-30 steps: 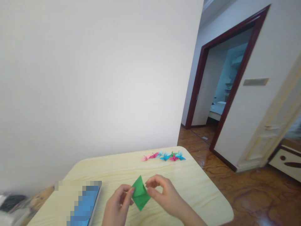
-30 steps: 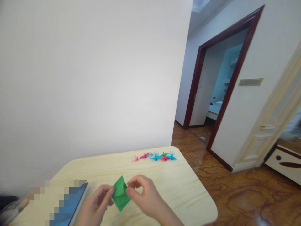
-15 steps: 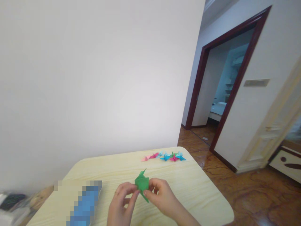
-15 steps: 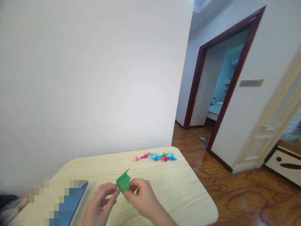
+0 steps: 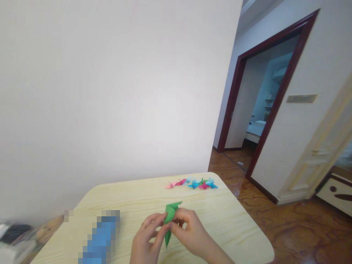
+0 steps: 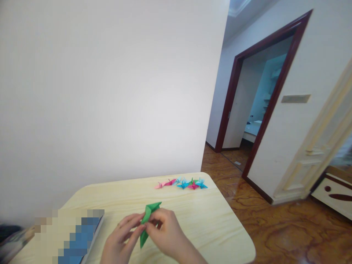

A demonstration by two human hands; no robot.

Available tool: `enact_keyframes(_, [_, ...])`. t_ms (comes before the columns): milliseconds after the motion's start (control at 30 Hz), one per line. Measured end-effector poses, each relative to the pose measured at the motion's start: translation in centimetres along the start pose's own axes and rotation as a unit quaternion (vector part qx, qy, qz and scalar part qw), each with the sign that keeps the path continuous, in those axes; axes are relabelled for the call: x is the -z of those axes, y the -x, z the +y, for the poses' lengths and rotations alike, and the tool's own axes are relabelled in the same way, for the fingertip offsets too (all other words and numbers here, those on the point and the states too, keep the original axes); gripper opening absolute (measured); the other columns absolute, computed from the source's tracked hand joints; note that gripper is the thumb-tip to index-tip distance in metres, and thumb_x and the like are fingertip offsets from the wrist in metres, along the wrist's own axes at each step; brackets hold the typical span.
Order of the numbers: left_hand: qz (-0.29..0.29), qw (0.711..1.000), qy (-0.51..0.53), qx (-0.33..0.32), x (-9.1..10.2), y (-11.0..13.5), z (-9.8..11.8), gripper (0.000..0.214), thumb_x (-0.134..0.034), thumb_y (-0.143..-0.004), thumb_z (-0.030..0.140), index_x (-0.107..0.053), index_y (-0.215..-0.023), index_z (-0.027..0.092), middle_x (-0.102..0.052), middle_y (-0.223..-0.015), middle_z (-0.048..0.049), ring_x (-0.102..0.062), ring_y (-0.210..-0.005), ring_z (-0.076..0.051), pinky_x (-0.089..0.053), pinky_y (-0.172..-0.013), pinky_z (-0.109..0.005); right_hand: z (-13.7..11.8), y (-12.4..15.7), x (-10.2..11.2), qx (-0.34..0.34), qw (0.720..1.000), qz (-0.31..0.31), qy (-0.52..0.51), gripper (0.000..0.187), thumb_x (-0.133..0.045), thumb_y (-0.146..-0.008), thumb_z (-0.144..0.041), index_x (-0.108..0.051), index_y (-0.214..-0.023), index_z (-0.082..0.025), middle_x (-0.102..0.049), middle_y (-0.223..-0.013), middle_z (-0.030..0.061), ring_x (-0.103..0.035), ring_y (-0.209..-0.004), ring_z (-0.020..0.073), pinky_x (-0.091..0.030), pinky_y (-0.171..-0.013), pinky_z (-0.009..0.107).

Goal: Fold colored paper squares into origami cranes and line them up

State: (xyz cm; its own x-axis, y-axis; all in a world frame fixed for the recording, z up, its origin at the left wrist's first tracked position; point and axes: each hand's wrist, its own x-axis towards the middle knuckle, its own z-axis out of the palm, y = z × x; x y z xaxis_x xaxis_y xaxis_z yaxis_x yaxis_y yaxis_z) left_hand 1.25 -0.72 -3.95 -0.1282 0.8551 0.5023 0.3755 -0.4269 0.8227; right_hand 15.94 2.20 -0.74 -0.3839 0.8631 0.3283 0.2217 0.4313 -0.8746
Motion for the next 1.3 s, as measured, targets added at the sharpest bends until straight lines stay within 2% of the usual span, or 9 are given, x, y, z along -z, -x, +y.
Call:
enact_keyframes(300, [-0.035, 0.998, -0.036, -0.035, 0.2, -0.4, 0.1, 0.016, -0.061, -0.077, 0.034, -0.072, -0.085, 0.026, -0.071, -0.079, -0.0024, -0.068, -0.072, -0.017, -0.056, -0.054, -0.02, -0.9, 1.1, 0.6, 0.015, 0.992, -0.049, 0.113, 0.016, -0.051, -0.078, -0.015, -0.064, -0.068, -0.018, -0.059, -0.058, -0.0024, -0.05, -0.053, 0.0104, -0.035, -0.049, 0.019])
enact_keyframes(367, [-0.045, 0.997, -0.043, -0.038, 0.3, -0.4, 0.3, 0.016, -0.059, -0.078, 0.034, -0.071, -0.084, 0.026, -0.071, -0.077, -0.002, -0.067, -0.07, -0.016, -0.056, -0.054, -0.019, -1.4, 1.4, 1.3, 0.032, 0.986, -0.028, 0.158, 0.016, -0.052, -0.079, -0.016, -0.064, -0.07, -0.019, -0.06, -0.059, -0.0021, -0.052, -0.054, 0.0111, -0.036, -0.051, 0.02])
enact_keyframes(467, [-0.048, 0.997, -0.056, -0.031, 0.2, -0.2, 0.7, 0.017, -0.055, -0.081, 0.033, -0.07, -0.079, 0.024, -0.07, -0.074, -0.001, -0.066, -0.067, -0.015, -0.054, -0.052, -0.019, -2.3, 1.4, 2.4, 0.063, 0.977, 0.054, 0.196, 0.009, -0.056, -0.079, -0.019, -0.065, -0.081, -0.02, -0.062, -0.071, 0.0009, -0.056, -0.067, 0.0143, -0.041, -0.062, 0.023])
enact_keyframes(533, [-0.048, 0.997, -0.064, -0.024, 0.1, -0.1, 1.0, 0.019, -0.053, -0.082, 0.033, -0.068, -0.076, 0.023, -0.069, -0.073, -0.0006, -0.065, -0.065, -0.014, -0.053, -0.052, -0.018, -2.8, 1.2, 3.0, 0.088, 0.974, 0.077, 0.192, 0.021, -0.064, -0.073, -0.02, -0.063, -0.094, -0.021, -0.061, -0.086, 0.004, -0.056, -0.083, 0.0177, -0.042, -0.074, 0.027])
enact_keyframes(600, [-0.054, 0.996, -0.072, -0.025, 0.0, 0.1, 1.2, 0.019, -0.052, -0.082, 0.033, -0.066, -0.076, 0.023, -0.068, -0.073, -0.0006, -0.064, -0.064, -0.014, -0.052, -0.051, -0.019, -3.0, 0.9, 3.2, 0.101, 0.977, 0.062, 0.177, 0.03, -0.071, -0.067, -0.021, -0.064, -0.097, -0.022, -0.06, -0.094, 0.0048, -0.054, -0.091, 0.0195, -0.041, -0.081, 0.03])
enact_keyframes(733, [-0.069, 0.993, -0.085, -0.046, -0.1, 0.3, 1.5, 0.018, -0.052, -0.082, 0.033, -0.065, -0.076, 0.023, -0.067, -0.074, -0.0008, -0.064, -0.066, -0.014, -0.051, -0.051, -0.019, -2.9, 0.4, 2.7, 0.079, 0.985, 0.037, 0.15, 0.013, -0.073, -0.066, -0.018, -0.068, -0.078, -0.02, -0.063, -0.079, 0.0024, -0.057, -0.081, 0.0178, -0.042, -0.078, 0.029])
enact_keyframes(867, [-0.073, 0.991, -0.092, -0.056, -0.1, 0.3, 1.6, 0.017, -0.051, -0.083, 0.032, -0.065, -0.078, 0.023, -0.067, -0.074, -0.0005, -0.063, -0.065, -0.014, -0.05, -0.051, -0.019, -2.4, 0.3, 2.3, 0.062, 0.99, 0.035, 0.122, 0.005, -0.071, -0.068, -0.015, -0.068, -0.071, -0.018, -0.066, -0.072, 0.0017, -0.059, -0.074, 0.016, -0.043, -0.072, 0.027])
enact_keyframes(1133, [-0.072, 0.985, -0.123, -0.099, 0.1, 0.5, 1.2, 0.018, -0.051, -0.084, 0.032, -0.066, -0.082, 0.023, -0.068, -0.073, -0.0008, -0.063, -0.065, -0.014, -0.051, -0.051, -0.018, -2.3, 0.5, 2.2, 0.047, 0.994, 0.049, 0.083, 0.003, -0.07, -0.067, -0.015, -0.071, -0.066, -0.018, -0.066, -0.066, 0.0018, -0.061, -0.067, 0.0142, -0.044, -0.065, 0.023])
enact_keyframes(1300, [-0.058, 0.975, -0.171, -0.13, 0.1, 0.5, 0.7, 0.02, -0.05, -0.085, 0.034, -0.066, -0.081, 0.023, -0.067, -0.075, -0.0023, -0.064, -0.07, -0.015, -0.055, -0.061, -0.021, -2.2, 0.7, 1.9, 0.03, 0.993, 0.062, 0.097, 0.011, -0.065, -0.07, -0.014, -0.068, -0.06, -0.017, -0.065, -0.062, 0.0015, -0.06, -0.064, 0.014, -0.043, -0.063, 0.023])
